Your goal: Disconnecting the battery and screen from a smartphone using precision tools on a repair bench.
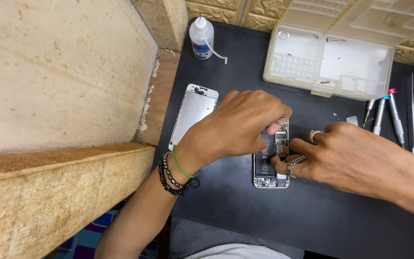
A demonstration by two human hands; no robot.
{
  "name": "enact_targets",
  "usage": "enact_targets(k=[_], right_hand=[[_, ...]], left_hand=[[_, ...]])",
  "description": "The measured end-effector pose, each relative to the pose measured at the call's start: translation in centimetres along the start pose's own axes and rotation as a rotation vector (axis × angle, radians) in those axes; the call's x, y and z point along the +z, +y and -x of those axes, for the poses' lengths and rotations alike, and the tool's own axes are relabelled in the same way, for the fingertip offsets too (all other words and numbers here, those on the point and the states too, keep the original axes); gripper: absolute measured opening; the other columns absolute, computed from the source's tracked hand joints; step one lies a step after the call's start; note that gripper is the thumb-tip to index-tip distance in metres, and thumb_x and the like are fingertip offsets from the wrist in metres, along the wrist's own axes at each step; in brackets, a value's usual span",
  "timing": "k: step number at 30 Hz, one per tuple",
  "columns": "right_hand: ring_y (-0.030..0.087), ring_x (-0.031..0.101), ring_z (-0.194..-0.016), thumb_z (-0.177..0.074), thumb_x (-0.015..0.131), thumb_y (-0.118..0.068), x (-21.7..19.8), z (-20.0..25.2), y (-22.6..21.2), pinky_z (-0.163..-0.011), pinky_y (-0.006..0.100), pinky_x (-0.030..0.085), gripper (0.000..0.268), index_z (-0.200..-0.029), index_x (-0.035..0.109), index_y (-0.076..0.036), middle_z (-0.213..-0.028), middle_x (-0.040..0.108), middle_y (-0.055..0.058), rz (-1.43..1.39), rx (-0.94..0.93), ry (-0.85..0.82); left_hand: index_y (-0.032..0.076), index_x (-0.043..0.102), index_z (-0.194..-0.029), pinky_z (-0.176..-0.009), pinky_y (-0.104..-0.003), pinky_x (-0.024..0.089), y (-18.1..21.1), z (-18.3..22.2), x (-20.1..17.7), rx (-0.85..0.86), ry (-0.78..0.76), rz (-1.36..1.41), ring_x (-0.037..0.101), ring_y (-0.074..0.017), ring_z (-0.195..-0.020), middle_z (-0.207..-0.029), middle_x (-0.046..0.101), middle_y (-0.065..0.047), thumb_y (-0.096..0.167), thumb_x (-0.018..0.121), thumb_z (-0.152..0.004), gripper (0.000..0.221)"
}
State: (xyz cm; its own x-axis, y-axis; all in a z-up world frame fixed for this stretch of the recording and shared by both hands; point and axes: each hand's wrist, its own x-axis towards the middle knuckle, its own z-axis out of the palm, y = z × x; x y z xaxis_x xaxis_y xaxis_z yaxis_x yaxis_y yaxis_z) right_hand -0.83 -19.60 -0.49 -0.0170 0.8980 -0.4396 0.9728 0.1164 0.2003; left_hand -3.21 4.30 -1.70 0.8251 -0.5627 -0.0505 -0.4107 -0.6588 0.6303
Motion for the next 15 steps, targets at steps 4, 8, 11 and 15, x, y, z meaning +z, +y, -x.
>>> enact_targets(k=[4, 8, 11, 15], right_hand=[[0.020, 0.060, -0.040, -0.086, 0.064, 0.002, -0.1, -0.6, 0.1, -0.034, 0.039, 0.047, 0.058, -0.133, 0.045, -0.026, -0.065, 0.059, -0.001, -0.023, 0.015, 0.083], [0.021, 0.060, -0.042, -0.085, 0.062, 0.002, 0.5, -0.7, 0.2, -0.038, 0.040, 0.047, 0.056, -0.133, 0.044, -0.021, -0.075, 0.062, 0.002, -0.018, -0.008, 0.085], [0.021, 0.061, -0.045, -0.085, 0.062, -0.001, 1.0, -0.4, 0.5, -0.040, 0.041, 0.050, 0.059, -0.136, 0.042, -0.023, -0.081, 0.063, 0.003, -0.008, -0.026, 0.099], [0.022, 0.060, -0.044, -0.084, 0.061, 0.002, 0.7, -0.7, 0.5, -0.038, 0.041, 0.049, 0.059, -0.134, 0.043, -0.026, -0.073, 0.059, 0.001, -0.049, 0.001, 0.134]], left_hand=[[0.019, 0.041, -0.072, -0.058, -0.046, 0.038, 0.1, 0.0, -0.1, -0.013, 0.000, -0.009, 0.058, -0.0311, -0.075, -0.073, 0.057, 0.005, 0.005, 0.078, -0.064, 0.040], [0.019, 0.040, -0.071, -0.060, -0.044, 0.037, 0.0, 0.1, -0.1, -0.032, -0.005, 0.015, 0.055, -0.0275, -0.072, -0.071, 0.054, 0.006, 0.002, 0.073, -0.062, 0.039], [0.020, 0.040, -0.072, -0.059, -0.044, 0.037, -0.2, 0.1, 0.2, -0.008, 0.016, 0.024, 0.056, -0.0266, -0.071, -0.072, 0.055, 0.006, 0.005, 0.078, -0.063, 0.042], [0.020, 0.040, -0.072, -0.059, -0.045, 0.036, -0.2, 0.1, 0.2, -0.001, 0.010, 0.011, 0.057, -0.0289, -0.073, -0.073, 0.056, 0.006, 0.004, 0.077, -0.064, 0.041]])
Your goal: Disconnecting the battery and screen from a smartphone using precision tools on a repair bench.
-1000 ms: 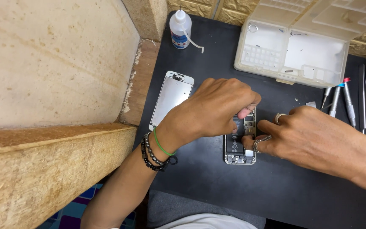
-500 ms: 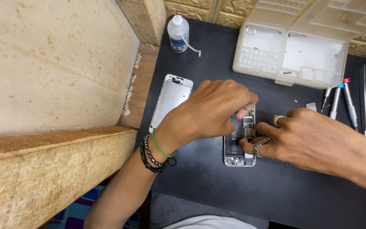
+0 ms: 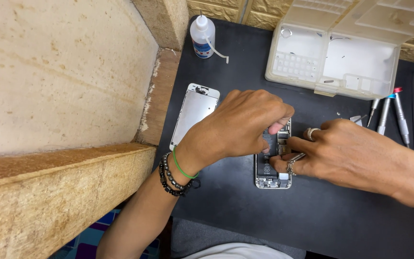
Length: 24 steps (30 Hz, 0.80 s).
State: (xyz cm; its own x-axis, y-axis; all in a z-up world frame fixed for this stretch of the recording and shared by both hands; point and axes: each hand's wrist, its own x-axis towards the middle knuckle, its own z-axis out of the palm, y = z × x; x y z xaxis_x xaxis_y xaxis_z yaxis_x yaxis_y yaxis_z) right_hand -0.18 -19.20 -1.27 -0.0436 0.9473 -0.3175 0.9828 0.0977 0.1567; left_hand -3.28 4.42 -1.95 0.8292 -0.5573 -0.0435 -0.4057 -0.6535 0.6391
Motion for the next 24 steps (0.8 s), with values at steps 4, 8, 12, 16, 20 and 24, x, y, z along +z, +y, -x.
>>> enact_targets(k=[4, 8, 12, 16, 20, 24], right_hand=[[0.021, 0.057, -0.042, -0.085, 0.065, 0.002, -0.09, -0.31, 0.01, -0.037, 0.040, 0.047, 0.058, -0.130, 0.044, -0.028, -0.072, 0.060, 0.001, 0.006, 0.019, 0.001], [0.022, 0.056, -0.041, -0.085, 0.062, 0.004, -0.07, -0.43, 0.04, -0.037, 0.040, 0.046, 0.059, -0.131, 0.044, -0.029, -0.071, 0.059, 0.001, -0.017, 0.023, -0.003], [0.022, 0.058, -0.040, -0.087, 0.062, 0.003, 0.27, -0.31, 0.16, -0.038, 0.040, 0.048, 0.060, -0.133, 0.042, -0.030, -0.075, 0.061, 0.001, -0.028, 0.030, -0.034], [0.023, 0.057, -0.042, -0.083, 0.065, 0.004, 0.40, -0.09, 0.17, -0.039, 0.041, 0.049, 0.072, -0.141, 0.044, -0.031, -0.074, 0.063, 0.001, -0.043, 0.033, -0.034], [0.023, 0.058, -0.042, -0.085, 0.065, 0.001, 0.36, 0.03, 0.15, -0.040, 0.042, 0.050, 0.067, -0.141, 0.044, -0.030, -0.074, 0.061, 0.002, -0.051, 0.037, -0.071], [0.025, 0.056, -0.040, -0.085, 0.060, -0.010, -0.30, 0.20, 0.01, -0.035, 0.043, 0.046, 0.052, -0.133, 0.050, -0.026, -0.071, 0.060, 0.000, -0.167, 0.075, -0.007]], left_hand=[[0.019, 0.041, -0.074, -0.058, -0.046, 0.036, 0.03, -0.13, -0.12, -0.001, 0.002, -0.017, 0.058, -0.0303, -0.074, -0.073, 0.058, 0.005, 0.007, 0.081, -0.065, 0.042], [0.019, 0.041, -0.073, -0.057, -0.046, 0.036, 0.11, -0.15, -0.21, -0.013, -0.005, -0.019, 0.058, -0.0297, -0.074, -0.073, 0.058, 0.006, 0.007, 0.080, -0.064, 0.042], [0.020, 0.041, -0.073, -0.057, -0.045, 0.035, -0.10, -0.20, 0.03, 0.012, 0.021, 0.000, 0.058, -0.0290, -0.074, -0.074, 0.058, 0.007, 0.008, 0.080, -0.063, 0.043], [0.020, 0.041, -0.074, -0.058, -0.045, 0.036, -0.04, -0.16, 0.03, 0.002, 0.016, -0.002, 0.058, -0.0287, -0.075, -0.074, 0.058, 0.007, 0.008, 0.081, -0.063, 0.043], [0.020, 0.041, -0.075, -0.057, -0.045, 0.035, 0.08, -0.18, -0.12, -0.006, 0.007, -0.018, 0.057, -0.0299, -0.075, -0.074, 0.058, 0.006, 0.009, 0.082, -0.064, 0.044], [0.020, 0.041, -0.075, -0.056, -0.045, 0.035, 0.07, -0.14, -0.11, -0.003, 0.008, -0.021, 0.057, -0.0292, -0.074, -0.074, 0.058, 0.006, 0.008, 0.082, -0.063, 0.044]])
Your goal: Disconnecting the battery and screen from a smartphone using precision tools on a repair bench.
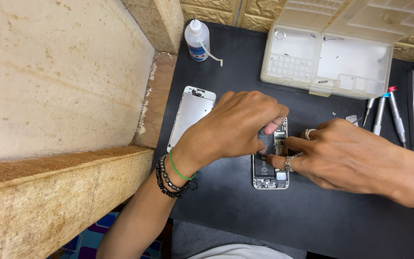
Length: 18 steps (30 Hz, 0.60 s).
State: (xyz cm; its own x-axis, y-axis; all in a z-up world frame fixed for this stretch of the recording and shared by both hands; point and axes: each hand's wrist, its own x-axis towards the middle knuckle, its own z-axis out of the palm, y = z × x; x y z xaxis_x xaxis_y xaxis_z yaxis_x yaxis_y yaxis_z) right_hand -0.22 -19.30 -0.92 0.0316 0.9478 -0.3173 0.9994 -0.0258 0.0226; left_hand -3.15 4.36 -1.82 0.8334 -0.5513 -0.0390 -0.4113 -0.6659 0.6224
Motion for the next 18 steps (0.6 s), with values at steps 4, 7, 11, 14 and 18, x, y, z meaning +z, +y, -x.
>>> enact_targets(k=[4, 7, 11, 14, 18], right_hand=[[0.025, 0.038, -0.032, -0.096, 0.053, -0.017, -1.0, 0.6, -0.8, -0.030, 0.043, 0.030, 0.032, -0.127, 0.059, -0.025, -0.057, 0.043, -0.002, -0.119, 0.114, 0.316], [0.026, 0.061, -0.042, -0.095, 0.056, -0.028, -1.2, 2.0, -2.0, -0.038, 0.040, 0.047, 0.034, -0.128, 0.062, -0.029, -0.089, 0.073, -0.010, -0.231, 0.290, 0.341], [0.020, 0.066, -0.049, -0.092, 0.066, -0.025, -1.1, 3.2, -4.5, -0.039, 0.035, 0.047, 0.021, -0.113, 0.069, -0.022, -0.094, 0.078, -0.012, -0.306, 0.480, 0.520], [0.014, 0.062, -0.048, -0.090, 0.077, -0.020, 0.5, 3.8, -6.4, -0.045, 0.030, 0.042, 0.023, -0.112, 0.069, -0.019, -0.078, 0.075, -0.010, -0.261, 0.647, 0.629], [0.014, 0.060, -0.050, -0.092, 0.081, -0.026, 2.1, 3.8, -8.3, -0.048, 0.030, 0.044, 0.023, -0.109, 0.071, -0.014, -0.085, 0.076, -0.006, -0.166, 0.745, 0.705]], left_hand=[[0.020, 0.042, -0.077, -0.057, -0.045, 0.034, 0.1, 0.3, -0.1, 0.026, 0.027, 0.013, 0.058, -0.0296, -0.074, -0.075, 0.057, 0.006, 0.004, 0.074, -0.063, 0.038], [0.020, 0.045, -0.076, -0.058, -0.046, 0.038, 0.6, 0.4, -0.5, 0.054, -0.017, 0.020, 0.059, -0.0269, -0.075, -0.075, 0.058, 0.005, 0.001, 0.069, -0.068, 0.032], [0.018, 0.067, -0.086, -0.065, -0.054, 0.044, 1.8, 0.8, 0.3, 0.119, -0.105, -0.067, 0.062, -0.0289, -0.097, -0.087, 0.066, 0.000, 0.005, 0.075, -0.079, 0.016], [0.023, 0.071, -0.081, -0.069, -0.043, 0.044, 2.4, 1.0, 2.2, 0.280, 0.041, -0.125, 0.057, -0.0247, -0.086, -0.080, 0.055, 0.003, -0.006, 0.069, -0.072, 0.030], [0.024, 0.072, -0.071, -0.078, -0.044, 0.042, 4.2, 1.1, 1.7, 0.325, 0.057, -0.341, 0.054, -0.0283, -0.092, -0.084, 0.054, -0.001, 0.001, 0.078, -0.071, 0.024]])
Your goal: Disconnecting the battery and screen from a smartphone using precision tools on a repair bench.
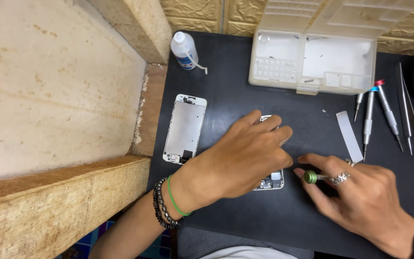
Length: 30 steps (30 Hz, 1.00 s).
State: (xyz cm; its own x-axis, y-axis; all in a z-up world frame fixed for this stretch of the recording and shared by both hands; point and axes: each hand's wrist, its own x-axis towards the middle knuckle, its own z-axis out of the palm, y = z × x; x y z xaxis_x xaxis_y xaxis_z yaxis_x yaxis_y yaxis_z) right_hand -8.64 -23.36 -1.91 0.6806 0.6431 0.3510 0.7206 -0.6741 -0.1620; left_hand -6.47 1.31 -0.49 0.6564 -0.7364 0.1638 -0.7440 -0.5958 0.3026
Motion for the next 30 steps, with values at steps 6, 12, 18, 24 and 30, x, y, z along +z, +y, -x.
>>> enact_targets(k=[6, 12, 18, 24, 30], right_hand=[[0.013, 0.054, -0.047, -0.093, 0.084, -0.019, 1.8, 1.7, -0.2, -0.049, 0.027, 0.042, 0.020, -0.105, 0.071, -0.009, -0.074, 0.070, -0.004, -0.010, 0.008, 0.163], [0.011, 0.050, -0.046, -0.092, 0.086, -0.015, 2.0, 2.3, 0.4, -0.050, 0.026, 0.041, 0.018, -0.099, 0.072, -0.006, -0.069, 0.066, -0.002, -0.074, 0.041, 0.257], [0.010, 0.053, -0.047, -0.091, 0.089, -0.017, 2.4, 3.1, 1.0, -0.049, 0.025, 0.041, 0.026, -0.104, 0.071, -0.005, -0.074, 0.071, -0.002, -0.082, 0.084, 0.280], [0.009, 0.057, -0.050, -0.089, 0.091, -0.017, 2.6, 3.3, 1.1, -0.051, 0.025, 0.044, 0.028, -0.105, 0.072, -0.005, -0.079, 0.073, -0.002, -0.085, 0.109, 0.279], [0.008, 0.055, -0.049, -0.090, 0.091, -0.017, 2.8, 3.3, 1.0, -0.051, 0.024, 0.043, 0.030, -0.109, 0.071, -0.004, -0.066, 0.065, -0.004, -0.093, 0.122, 0.271]], left_hand=[[0.023, 0.063, -0.059, -0.074, -0.041, 0.040, 0.4, -0.3, -0.4, 0.045, 0.019, -0.091, 0.051, -0.0272, -0.089, -0.089, 0.052, -0.004, -0.006, 0.071, -0.079, 0.035], [0.021, 0.068, -0.072, -0.075, -0.042, 0.038, -0.1, 0.2, -0.4, 0.045, -0.012, -0.033, 0.050, -0.0281, -0.095, -0.097, 0.049, -0.007, -0.006, 0.065, -0.083, 0.029], [0.017, 0.068, -0.081, -0.073, -0.041, 0.034, -0.2, 0.7, -0.6, 0.060, 0.001, 0.023, 0.046, -0.0267, -0.089, -0.094, 0.043, -0.005, -0.006, 0.064, -0.080, 0.023], [0.015, 0.069, -0.097, -0.075, -0.043, 0.036, -0.3, 1.7, 0.0, 0.096, 0.092, 0.044, 0.047, -0.0296, -0.093, -0.098, 0.044, -0.009, -0.011, 0.065, -0.073, 0.035], [0.014, 0.064, -0.102, -0.077, -0.045, 0.038, 0.0, 2.2, 0.6, 0.103, 0.168, 0.050, 0.049, -0.0306, -0.098, -0.102, 0.046, -0.012, -0.010, 0.063, -0.082, 0.032]])
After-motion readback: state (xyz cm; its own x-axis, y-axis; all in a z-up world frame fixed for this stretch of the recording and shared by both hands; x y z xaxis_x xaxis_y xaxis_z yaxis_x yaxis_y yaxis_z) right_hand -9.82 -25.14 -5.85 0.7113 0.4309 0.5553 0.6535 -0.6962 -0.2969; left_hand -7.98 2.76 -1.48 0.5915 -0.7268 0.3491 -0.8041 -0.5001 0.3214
